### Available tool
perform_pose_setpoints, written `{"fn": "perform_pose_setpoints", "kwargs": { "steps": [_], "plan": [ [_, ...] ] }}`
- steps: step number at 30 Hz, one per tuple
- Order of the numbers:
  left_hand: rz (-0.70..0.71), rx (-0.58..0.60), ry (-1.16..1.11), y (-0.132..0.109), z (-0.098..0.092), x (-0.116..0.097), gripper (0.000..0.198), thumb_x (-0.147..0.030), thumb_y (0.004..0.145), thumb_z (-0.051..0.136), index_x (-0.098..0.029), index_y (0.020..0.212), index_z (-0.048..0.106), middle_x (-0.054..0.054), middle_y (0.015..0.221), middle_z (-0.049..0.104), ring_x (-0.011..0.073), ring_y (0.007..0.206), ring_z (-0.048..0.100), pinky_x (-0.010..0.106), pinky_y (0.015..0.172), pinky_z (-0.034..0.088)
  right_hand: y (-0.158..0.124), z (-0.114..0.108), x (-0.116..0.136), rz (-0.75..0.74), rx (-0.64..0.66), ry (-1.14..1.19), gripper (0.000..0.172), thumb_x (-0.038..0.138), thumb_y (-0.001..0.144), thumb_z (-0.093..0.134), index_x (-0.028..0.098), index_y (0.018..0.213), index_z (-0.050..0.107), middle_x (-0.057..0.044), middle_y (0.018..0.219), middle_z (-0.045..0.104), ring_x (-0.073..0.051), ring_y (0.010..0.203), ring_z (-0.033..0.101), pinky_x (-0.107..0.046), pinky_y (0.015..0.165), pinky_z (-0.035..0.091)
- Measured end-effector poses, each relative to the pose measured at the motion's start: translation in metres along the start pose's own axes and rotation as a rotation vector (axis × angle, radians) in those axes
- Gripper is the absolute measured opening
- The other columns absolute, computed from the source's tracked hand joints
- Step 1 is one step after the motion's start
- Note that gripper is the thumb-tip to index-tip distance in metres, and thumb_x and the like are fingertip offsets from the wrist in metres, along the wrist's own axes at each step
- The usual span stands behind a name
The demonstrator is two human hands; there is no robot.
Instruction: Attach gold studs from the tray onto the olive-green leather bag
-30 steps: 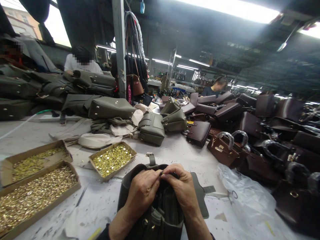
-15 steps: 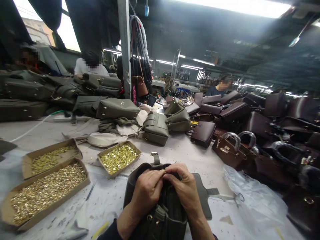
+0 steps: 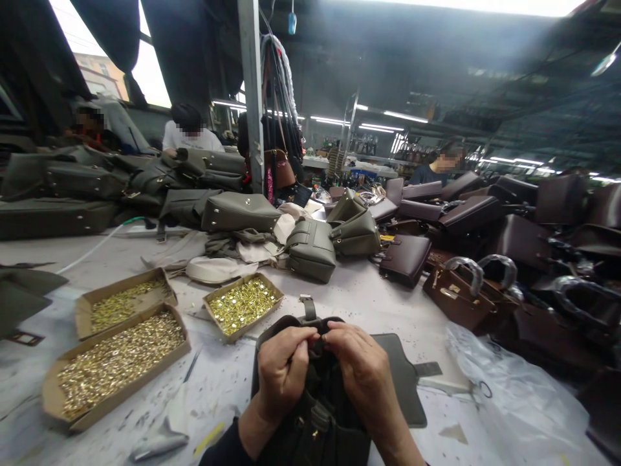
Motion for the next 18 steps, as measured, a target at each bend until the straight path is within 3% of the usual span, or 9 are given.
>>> {"fn": "perform_pose_setpoints", "kwargs": {
  "steps": [3,6,9,14,18],
  "plan": [
    [-0.015,-0.16,0.059,0.002,-0.01,0.004,0.027,-0.01,0.095,0.051,-0.022,0.111,0.069,0.004,0.101,0.074,0.0184,0.091,0.071,0.032,0.083,0.058,0.002,0.002,0.002,-0.051,0.17,-0.083,0.03,0.007,0.098,0.044,0.028,0.102,0.065,0.0,0.094,0.075,-0.017,0.085,0.07,-0.047,0.118,0.038],
    [0.037,-0.145,0.208,0.013,-0.017,0.01,0.025,-0.01,0.092,0.057,-0.021,0.112,0.066,0.005,0.106,0.072,0.0207,0.102,0.068,0.038,0.095,0.055,0.004,0.006,-0.002,-0.018,0.267,-0.124,0.027,0.006,0.095,0.045,0.027,0.097,0.062,0.002,0.079,0.07,-0.016,0.072,0.065,-0.046,0.118,0.038],
    [0.06,0.034,0.308,0.026,-0.021,0.017,0.03,-0.01,0.089,0.057,-0.021,0.116,0.065,0.007,0.113,0.07,0.023,0.11,0.066,0.042,0.1,0.054,0.004,0.011,-0.009,0.024,0.259,-0.09,0.023,0.006,0.092,0.049,0.026,0.095,0.059,0.002,0.077,0.067,-0.018,0.073,0.064,-0.044,0.115,0.04],
    [-0.004,0.448,0.476,0.038,-0.017,0.023,0.05,-0.007,0.078,0.059,-0.022,0.126,0.06,0.009,0.125,0.069,0.0272,0.119,0.065,0.045,0.104,0.053,0.001,0.017,-0.021,0.113,0.143,0.081,0.024,0.004,0.089,0.05,0.026,0.094,0.056,0.002,0.084,0.065,-0.018,0.079,0.062,-0.05,0.118,0.034],
    [-0.001,0.643,0.706,0.048,-0.005,0.024,0.066,-0.008,0.078,0.066,-0.02,0.14,0.05,0.012,0.122,0.073,0.0288,0.106,0.072,0.04,0.09,0.058,0.0,0.017,-0.025,0.154,0.088,0.137,0.024,0.003,0.088,0.05,0.026,0.091,0.057,0.001,0.084,0.065,-0.02,0.084,0.061,-0.049,0.112,0.04]
  ]
}}
Point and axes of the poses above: each hand's wrist, its own y-axis towards the middle knuckle, its own z-axis out of the palm, x = y × z, the point moved 2 cm from there along y, towards the middle knuckle
